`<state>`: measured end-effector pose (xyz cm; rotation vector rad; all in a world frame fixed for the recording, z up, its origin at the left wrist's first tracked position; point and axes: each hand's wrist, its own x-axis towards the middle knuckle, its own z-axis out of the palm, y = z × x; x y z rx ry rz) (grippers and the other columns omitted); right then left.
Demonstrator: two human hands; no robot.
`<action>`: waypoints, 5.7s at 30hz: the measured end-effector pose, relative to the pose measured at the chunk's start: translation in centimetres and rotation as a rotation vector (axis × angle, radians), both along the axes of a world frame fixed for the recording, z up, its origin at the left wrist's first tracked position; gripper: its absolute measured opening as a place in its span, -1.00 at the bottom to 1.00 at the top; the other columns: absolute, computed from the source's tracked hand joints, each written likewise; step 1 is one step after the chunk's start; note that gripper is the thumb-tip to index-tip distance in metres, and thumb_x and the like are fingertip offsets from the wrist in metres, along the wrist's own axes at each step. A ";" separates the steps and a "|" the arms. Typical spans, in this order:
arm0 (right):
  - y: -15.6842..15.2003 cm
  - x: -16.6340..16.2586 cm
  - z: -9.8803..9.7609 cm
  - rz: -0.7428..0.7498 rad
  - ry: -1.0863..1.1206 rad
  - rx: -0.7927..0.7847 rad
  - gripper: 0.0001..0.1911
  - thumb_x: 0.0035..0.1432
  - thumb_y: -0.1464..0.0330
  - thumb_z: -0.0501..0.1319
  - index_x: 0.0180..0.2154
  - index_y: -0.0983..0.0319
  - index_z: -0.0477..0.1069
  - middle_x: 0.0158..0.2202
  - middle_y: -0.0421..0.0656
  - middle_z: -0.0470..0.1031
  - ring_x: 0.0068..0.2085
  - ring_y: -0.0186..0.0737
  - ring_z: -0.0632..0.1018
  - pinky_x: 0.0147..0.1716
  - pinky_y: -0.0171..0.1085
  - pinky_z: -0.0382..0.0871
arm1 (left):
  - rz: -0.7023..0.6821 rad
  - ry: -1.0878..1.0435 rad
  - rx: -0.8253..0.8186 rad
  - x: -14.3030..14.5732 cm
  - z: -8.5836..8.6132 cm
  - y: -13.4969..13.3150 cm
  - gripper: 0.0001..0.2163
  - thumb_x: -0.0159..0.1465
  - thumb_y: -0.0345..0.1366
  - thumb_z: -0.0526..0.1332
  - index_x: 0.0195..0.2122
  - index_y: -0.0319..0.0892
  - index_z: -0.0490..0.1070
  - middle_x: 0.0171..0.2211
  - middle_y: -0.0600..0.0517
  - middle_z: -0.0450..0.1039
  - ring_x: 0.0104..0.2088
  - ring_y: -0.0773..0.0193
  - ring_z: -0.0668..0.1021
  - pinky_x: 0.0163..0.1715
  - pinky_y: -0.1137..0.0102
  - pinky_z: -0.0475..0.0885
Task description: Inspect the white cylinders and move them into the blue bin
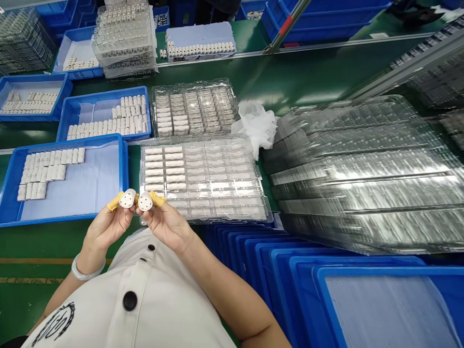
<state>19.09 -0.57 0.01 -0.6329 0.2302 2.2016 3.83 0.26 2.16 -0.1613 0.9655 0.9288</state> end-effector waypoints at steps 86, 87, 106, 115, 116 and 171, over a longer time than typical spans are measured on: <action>0.0 1.2 1.0 0.009 -0.233 0.247 -0.73 0.25 0.37 0.07 -0.12 0.36 0.46 -0.27 0.00 0.61 -0.26 -0.16 0.61 -0.06 -0.08 0.46 | -0.144 0.158 0.285 0.7 -1.0 0.1 -0.73 0.35 -0.26 0.08 -0.13 -0.34 0.48 -0.31 -0.12 0.51 -0.37 0.30 0.54 -0.34 0.41 0.50; 0.0 1.3 1.0 0.002 -0.242 0.257 -0.76 0.23 0.37 0.12 -0.15 0.35 0.47 -0.28 -0.01 0.60 -0.28 -0.18 0.60 -0.08 -0.11 0.48 | -0.137 0.172 0.281 0.6 -1.0 0.1 -0.74 0.36 -0.28 0.07 -0.13 -0.33 0.48 -0.30 -0.12 0.52 -0.36 0.30 0.54 -0.33 0.41 0.50; -0.1 1.5 1.3 -0.008 -0.137 0.240 -0.59 0.34 0.19 -0.01 0.00 0.33 0.37 -0.25 -0.01 0.58 -0.17 -0.14 0.59 -0.06 -0.04 0.47 | -0.180 0.025 0.216 0.0 -1.8 0.4 -0.60 0.39 -0.14 -0.04 -0.07 -0.34 0.45 -0.47 -0.06 0.39 -0.54 0.36 0.43 -0.55 0.47 0.43; 0.1 1.3 1.3 -0.011 -0.133 0.181 -0.58 0.36 0.28 -0.09 0.04 0.38 0.35 -0.25 0.04 0.58 -0.19 -0.12 0.60 -0.06 -0.01 0.48 | -0.172 0.003 0.230 0.3 -2.1 0.4 -0.60 0.38 -0.14 0.00 -0.08 -0.40 0.43 -0.49 -0.02 0.32 -0.52 0.40 0.38 -0.54 0.51 0.37; 0.2 1.3 1.4 -0.011 -0.132 0.174 -0.58 0.37 0.29 -0.10 0.04 0.39 0.35 -0.25 0.04 0.59 -0.19 -0.11 0.60 -0.07 -0.01 0.48 | -0.173 0.006 0.238 0.3 -2.1 0.4 -0.61 0.38 -0.15 0.01 -0.07 -0.40 0.43 -0.49 -0.02 0.32 -0.53 0.40 0.38 -0.54 0.51 0.37; 2.2 5.1 -13.4 0.553 -2.000 1.273 -0.69 0.07 0.68 0.02 -0.29 0.27 0.42 -0.29 0.02 0.44 -0.17 -0.03 0.39 -0.12 -0.10 0.28 | -0.233 0.815 0.296 -5.3 -8.7 1.3 -0.70 0.09 -0.22 0.31 -0.18 -0.25 0.52 -0.23 -0.07 0.51 -0.28 0.29 0.51 -0.14 0.32 0.36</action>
